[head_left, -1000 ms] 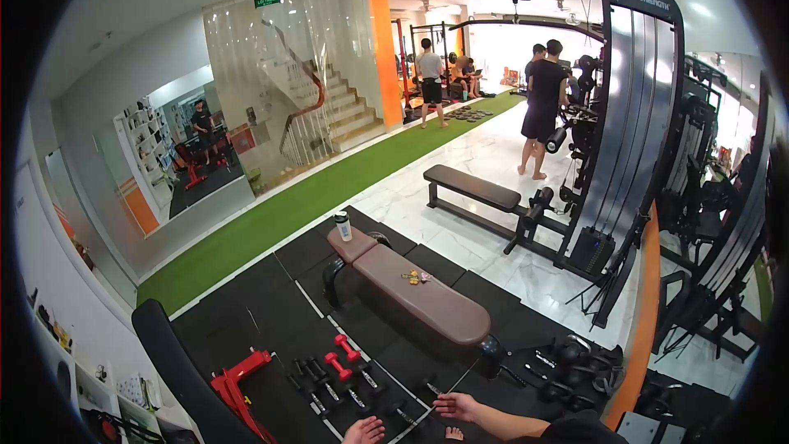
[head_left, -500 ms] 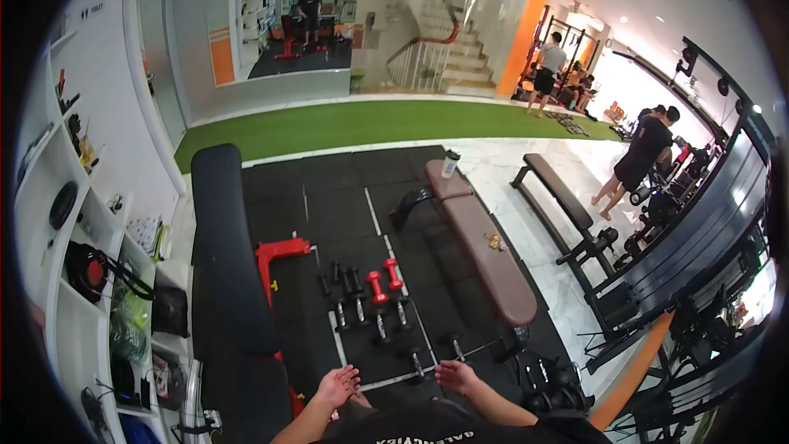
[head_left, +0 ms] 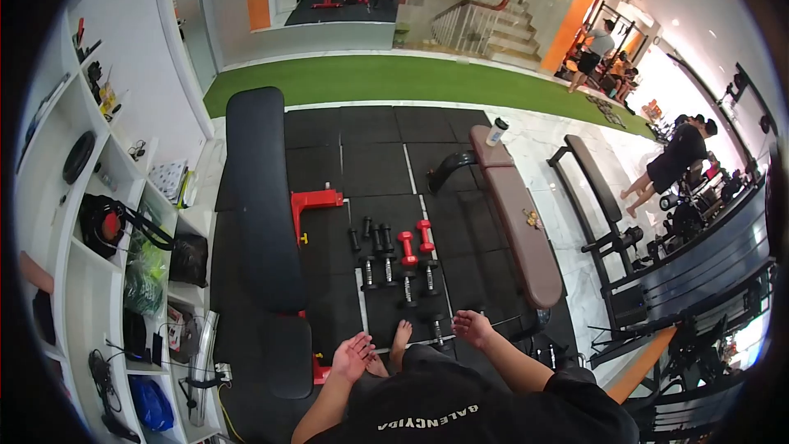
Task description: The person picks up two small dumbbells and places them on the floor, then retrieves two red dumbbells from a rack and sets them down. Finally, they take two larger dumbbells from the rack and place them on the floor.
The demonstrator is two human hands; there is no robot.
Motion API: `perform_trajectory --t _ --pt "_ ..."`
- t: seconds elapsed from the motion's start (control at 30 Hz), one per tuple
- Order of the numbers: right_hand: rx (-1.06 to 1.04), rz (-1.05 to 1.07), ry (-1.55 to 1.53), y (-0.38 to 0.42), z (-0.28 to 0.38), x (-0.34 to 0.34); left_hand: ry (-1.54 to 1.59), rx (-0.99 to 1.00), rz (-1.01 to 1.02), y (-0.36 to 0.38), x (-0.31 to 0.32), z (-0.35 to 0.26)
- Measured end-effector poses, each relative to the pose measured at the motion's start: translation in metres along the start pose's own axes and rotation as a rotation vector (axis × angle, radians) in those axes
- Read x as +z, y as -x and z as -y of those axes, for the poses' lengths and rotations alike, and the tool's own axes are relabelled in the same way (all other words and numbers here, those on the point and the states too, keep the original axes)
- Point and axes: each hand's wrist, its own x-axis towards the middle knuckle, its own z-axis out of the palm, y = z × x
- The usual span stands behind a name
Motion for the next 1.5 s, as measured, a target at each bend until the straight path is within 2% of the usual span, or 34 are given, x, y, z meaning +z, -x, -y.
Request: perform_trajectory --t 0.13,0.3,0.37,0.57,0.8,1.0,1.1,1.2,1.27,1.3,1.4,1.5 --pt "0.036 0.027 -0.053 -0.032 0.001 0.013 -0.041 -0.01 -0.006 -0.006 0.009 -0.013" --pt "0.062 0.058 -0.123 -0.066 0.016 0.032 -0.137 -0.002 -0.12 -0.029 0.032 -0.044" --pt "0.072 0.046 -0.192 -0.083 0.03 0.038 -0.093 -0.087 -0.099 -0.042 0.052 -0.064" --pt "0.081 0.018 -0.307 -0.132 0.067 0.04 -0.309 -0.056 -0.126 -0.092 0.122 -0.112" --pt "0.052 0.045 -0.337 -0.168 0.108 0.056 -0.319 -0.047 -0.115 -0.139 0.164 -0.149" --pt "-0.039 -0.038 -0.423 -0.177 0.131 0.081 -0.323 -0.222 -0.014 -0.201 0.159 -0.207" --pt "-0.097 -0.083 -0.446 -0.176 0.135 0.102 -0.353 -0.246 0.084 -0.237 0.176 -0.248" --pt "-0.062 -0.17 -0.51 -0.174 0.131 0.118 -0.421 -0.327 0.181 -0.283 0.192 -0.281" --pt "-0.057 -0.221 -0.517 -0.168 0.13 0.136 -0.38 -0.322 0.156 -0.306 0.206 -0.303" --pt "-0.101 -0.271 -0.602 -0.166 0.126 0.143 -0.439 -0.404 0.197 -0.318 0.208 -0.312" --pt "-0.138 -0.282 -0.6 -0.156 0.119 0.156 -0.375 -0.488 0.226 -0.35 0.212 -0.326" --pt "-0.242 -0.291 -0.607 -0.127 0.11 0.175 -0.409 -0.569 0.142 -0.365 0.216 -0.333"
